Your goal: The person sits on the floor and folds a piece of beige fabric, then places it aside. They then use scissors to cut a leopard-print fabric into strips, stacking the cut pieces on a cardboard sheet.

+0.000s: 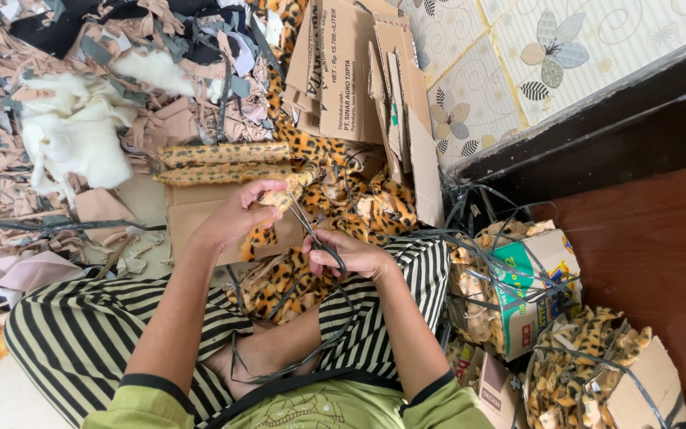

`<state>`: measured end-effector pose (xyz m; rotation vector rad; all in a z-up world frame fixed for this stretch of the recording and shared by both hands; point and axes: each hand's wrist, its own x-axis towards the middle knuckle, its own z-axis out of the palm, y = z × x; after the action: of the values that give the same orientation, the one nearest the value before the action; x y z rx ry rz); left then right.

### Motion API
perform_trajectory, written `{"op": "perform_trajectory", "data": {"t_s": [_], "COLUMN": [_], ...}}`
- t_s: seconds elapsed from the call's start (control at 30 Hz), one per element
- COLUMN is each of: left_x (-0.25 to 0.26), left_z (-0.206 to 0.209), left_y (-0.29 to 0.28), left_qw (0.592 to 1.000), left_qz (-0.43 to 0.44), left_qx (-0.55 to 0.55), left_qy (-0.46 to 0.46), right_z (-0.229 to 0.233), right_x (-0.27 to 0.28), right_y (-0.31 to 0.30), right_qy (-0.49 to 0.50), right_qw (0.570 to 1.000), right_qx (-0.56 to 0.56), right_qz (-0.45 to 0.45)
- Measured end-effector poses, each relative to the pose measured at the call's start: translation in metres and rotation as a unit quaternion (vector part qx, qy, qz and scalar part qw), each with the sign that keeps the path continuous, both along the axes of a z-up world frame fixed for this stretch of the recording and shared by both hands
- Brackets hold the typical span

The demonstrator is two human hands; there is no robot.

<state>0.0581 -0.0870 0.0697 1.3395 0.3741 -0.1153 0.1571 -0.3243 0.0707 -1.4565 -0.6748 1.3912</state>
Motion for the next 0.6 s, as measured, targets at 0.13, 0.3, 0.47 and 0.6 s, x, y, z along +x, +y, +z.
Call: {"op": "perform_trajectory", "data": {"t_s": [0.13, 0.3, 0.47, 0.6], "left_x": [0.000, 0.000, -0.009, -0.005], "left_z": [-0.024, -0.065, -0.014, 0.000], "left_y": [-0.006, -0.008, -0.021, -0.023], "left_qw": [0.999, 0.990, 0.990, 0.990], "left_qz": [0.034, 0.117, 0.088, 0.065], "left_qx": [-0.005, 0.048, 0.058, 0.049], "left_qy": [-0.003, 0.055, 0.089, 0.117], "right_z": [-0.012, -0.014, -0.019, -0.031], "right_x": [0.003, 0.005, 0.007, 0.011], "right_y": [0.004, 0.007, 0.018, 0.027], "right_qy": [-0.002, -0.004, -0.010, -0.022], "right_qw": [1.000, 1.000, 1.000, 1.000], "right_qx": [0.011, -0.008, -0.018, -0.004], "right_qz": [-0.004, -0.005, 0.005, -0.013]}}
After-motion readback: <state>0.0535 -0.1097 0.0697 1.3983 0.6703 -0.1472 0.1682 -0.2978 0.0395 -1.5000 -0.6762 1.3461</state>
